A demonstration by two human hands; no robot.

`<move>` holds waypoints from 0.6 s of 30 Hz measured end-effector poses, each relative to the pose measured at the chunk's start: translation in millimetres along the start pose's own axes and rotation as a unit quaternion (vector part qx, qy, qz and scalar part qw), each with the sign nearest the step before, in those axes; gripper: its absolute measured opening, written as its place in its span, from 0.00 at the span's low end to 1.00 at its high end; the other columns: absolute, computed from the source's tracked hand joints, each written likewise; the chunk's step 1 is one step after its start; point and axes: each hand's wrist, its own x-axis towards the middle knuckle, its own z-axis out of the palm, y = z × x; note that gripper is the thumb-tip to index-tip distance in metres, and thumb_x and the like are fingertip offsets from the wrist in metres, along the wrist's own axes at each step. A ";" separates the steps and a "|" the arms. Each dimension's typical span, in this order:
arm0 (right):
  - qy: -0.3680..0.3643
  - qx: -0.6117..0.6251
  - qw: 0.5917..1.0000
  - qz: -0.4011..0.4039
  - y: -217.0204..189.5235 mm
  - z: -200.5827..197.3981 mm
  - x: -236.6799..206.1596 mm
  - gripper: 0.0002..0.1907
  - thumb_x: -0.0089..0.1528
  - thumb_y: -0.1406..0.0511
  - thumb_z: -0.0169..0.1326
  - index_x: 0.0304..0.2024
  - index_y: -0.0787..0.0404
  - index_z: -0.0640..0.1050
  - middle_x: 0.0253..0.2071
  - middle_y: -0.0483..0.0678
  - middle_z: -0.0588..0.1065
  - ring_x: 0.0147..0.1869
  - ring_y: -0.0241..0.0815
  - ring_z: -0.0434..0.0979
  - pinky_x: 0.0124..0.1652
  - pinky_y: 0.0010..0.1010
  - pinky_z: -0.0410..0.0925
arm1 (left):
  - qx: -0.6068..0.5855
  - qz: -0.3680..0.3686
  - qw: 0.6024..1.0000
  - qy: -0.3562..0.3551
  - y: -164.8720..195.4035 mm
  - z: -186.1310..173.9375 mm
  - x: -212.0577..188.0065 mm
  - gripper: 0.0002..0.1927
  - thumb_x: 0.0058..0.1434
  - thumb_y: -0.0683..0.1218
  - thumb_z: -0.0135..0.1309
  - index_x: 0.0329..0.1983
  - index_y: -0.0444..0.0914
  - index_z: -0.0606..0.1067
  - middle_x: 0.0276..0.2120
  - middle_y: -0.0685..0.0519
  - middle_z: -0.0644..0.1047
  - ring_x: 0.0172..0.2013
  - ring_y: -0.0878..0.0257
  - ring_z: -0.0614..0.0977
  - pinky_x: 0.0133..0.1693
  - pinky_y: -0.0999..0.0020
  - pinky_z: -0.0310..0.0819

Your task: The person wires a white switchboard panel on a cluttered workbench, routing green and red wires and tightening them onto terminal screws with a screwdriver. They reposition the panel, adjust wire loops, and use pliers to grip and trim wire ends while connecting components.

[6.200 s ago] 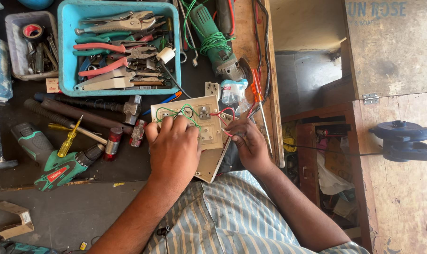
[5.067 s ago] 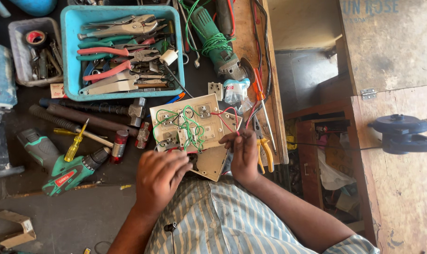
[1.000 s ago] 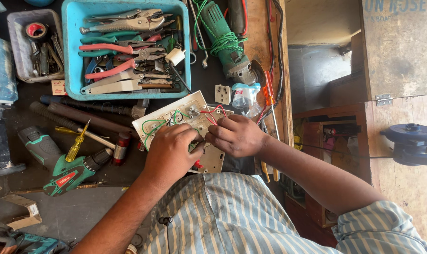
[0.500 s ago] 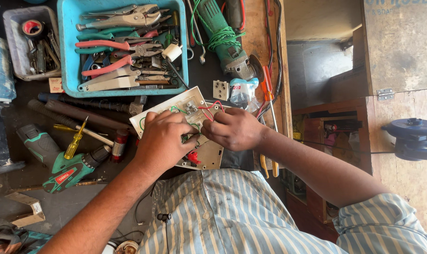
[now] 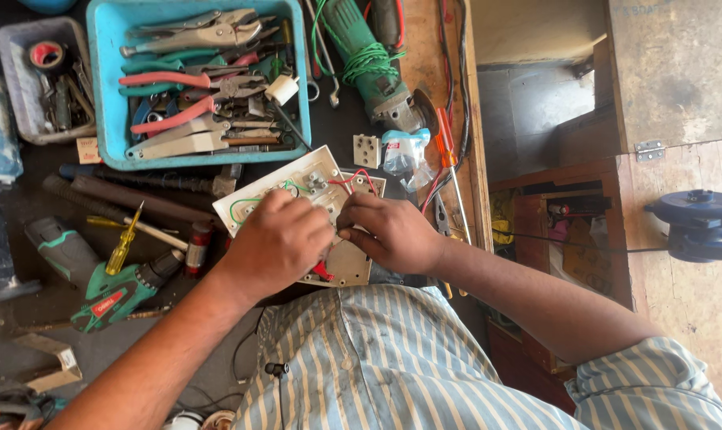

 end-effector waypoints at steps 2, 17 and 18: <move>0.008 -0.055 0.998 -0.042 -1.1 -2.0 -1.2 0.08 0.64 0.65 0.60 0.44 0.61 0.79 0.45 0.48 0.76 0.45 0.50 0.80 0.40 0.39 0.73 | -0.135 -0.082 0.987 -0.033 -3.7 0.4 3.1 0.08 0.55 0.50 0.65 0.29 0.43 0.79 0.30 0.57 0.74 0.38 0.60 0.77 0.46 0.60 0.63; 0.041 -0.105 0.992 -0.058 -8.7 5.1 3.2 0.08 0.62 0.66 0.60 0.44 0.60 0.80 0.45 0.46 0.76 0.46 0.46 0.79 0.41 0.37 0.74 | -0.072 -0.070 0.991 -0.087 -12.8 3.6 5.6 0.04 0.54 0.48 0.64 0.31 0.46 0.82 0.40 0.60 0.80 0.48 0.64 0.79 0.55 0.52 0.61; 0.049 -0.087 0.995 -0.029 -10.9 7.4 1.5 0.07 0.63 0.66 0.60 0.44 0.60 0.79 0.44 0.46 0.76 0.47 0.46 0.79 0.43 0.37 0.74 | -0.028 -0.020 0.999 -0.038 -11.3 4.2 2.0 0.01 0.58 0.46 0.63 0.32 0.46 0.81 0.42 0.61 0.81 0.49 0.64 0.79 0.57 0.51 0.62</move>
